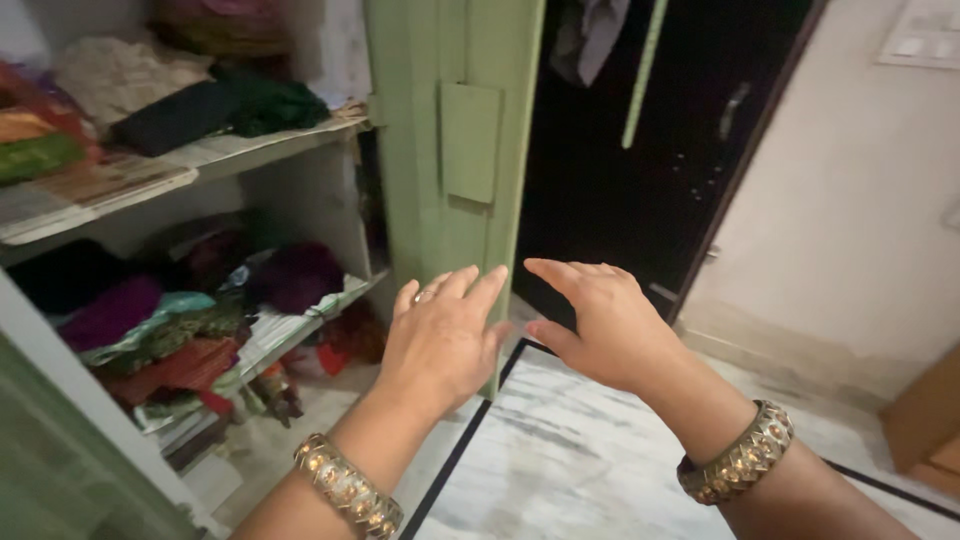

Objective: The person retrieves several folded garments from a wardrobe shelf, including a dark green patterned cloth, a light yellow cloth, and a dark green clutch. They carry each item to a bed with a patterned sheet and place them on top of a growing pile of other folded clothes.

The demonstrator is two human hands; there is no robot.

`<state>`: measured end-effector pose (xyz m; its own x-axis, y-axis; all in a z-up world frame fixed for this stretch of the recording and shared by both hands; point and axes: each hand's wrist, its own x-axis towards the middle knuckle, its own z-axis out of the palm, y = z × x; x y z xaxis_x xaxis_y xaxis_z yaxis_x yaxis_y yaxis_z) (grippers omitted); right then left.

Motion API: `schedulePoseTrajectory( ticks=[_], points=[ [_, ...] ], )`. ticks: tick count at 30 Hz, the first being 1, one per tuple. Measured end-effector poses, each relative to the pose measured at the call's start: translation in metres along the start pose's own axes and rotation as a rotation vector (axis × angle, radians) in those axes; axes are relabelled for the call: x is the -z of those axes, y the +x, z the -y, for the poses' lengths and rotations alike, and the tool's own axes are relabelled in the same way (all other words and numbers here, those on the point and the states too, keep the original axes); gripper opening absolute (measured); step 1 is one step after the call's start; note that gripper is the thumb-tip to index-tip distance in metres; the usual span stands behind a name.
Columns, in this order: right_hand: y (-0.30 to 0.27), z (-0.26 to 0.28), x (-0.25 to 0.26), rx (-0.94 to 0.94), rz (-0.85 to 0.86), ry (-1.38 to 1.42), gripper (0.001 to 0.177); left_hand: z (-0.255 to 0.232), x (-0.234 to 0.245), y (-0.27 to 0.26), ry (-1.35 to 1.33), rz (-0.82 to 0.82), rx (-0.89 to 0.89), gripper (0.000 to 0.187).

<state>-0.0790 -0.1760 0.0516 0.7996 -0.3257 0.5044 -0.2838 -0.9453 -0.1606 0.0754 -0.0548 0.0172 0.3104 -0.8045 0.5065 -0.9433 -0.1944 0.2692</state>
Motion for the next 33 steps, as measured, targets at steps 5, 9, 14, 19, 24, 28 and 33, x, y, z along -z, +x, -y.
schedulePoseTrajectory(
  ticks=[5, 9, 14, 19, 24, 28, 33],
  points=[
    [0.023, -0.005, -0.007, 0.117, -0.017, 0.075, 0.062, 0.015, -0.007, 0.001, 0.063, -0.087, 0.032, 0.048],
    [0.044, -0.001, -0.018, 0.212, -0.038, 0.136, 0.063, 0.029, -0.003, 0.001, 0.115, -0.153, 0.047, 0.046],
    [0.071, 0.010, -0.035, 0.184, 0.016, 0.197, 0.079, 0.051, 0.013, 0.004, 0.129, -0.157, 0.125, 0.049],
    [0.106, 0.022, -0.055, 0.167, 0.060, 0.220, 0.090, 0.080, 0.025, 0.014, 0.138, -0.184, 0.171, 0.053],
    [0.150, 0.027, -0.076, 0.297, -0.015, 0.226, 0.089, 0.114, 0.037, 0.036, 0.131, -0.235, 0.181, 0.055],
    [0.192, 0.030, -0.091, 0.335, -0.034, 0.224, 0.087, 0.146, 0.047, 0.060, 0.154, -0.260, 0.183, 0.062],
    [0.234, 0.039, -0.112, 0.388, -0.058, 0.246, 0.084, 0.189, 0.060, 0.079, 0.193, -0.307, 0.211, 0.066]
  ],
)
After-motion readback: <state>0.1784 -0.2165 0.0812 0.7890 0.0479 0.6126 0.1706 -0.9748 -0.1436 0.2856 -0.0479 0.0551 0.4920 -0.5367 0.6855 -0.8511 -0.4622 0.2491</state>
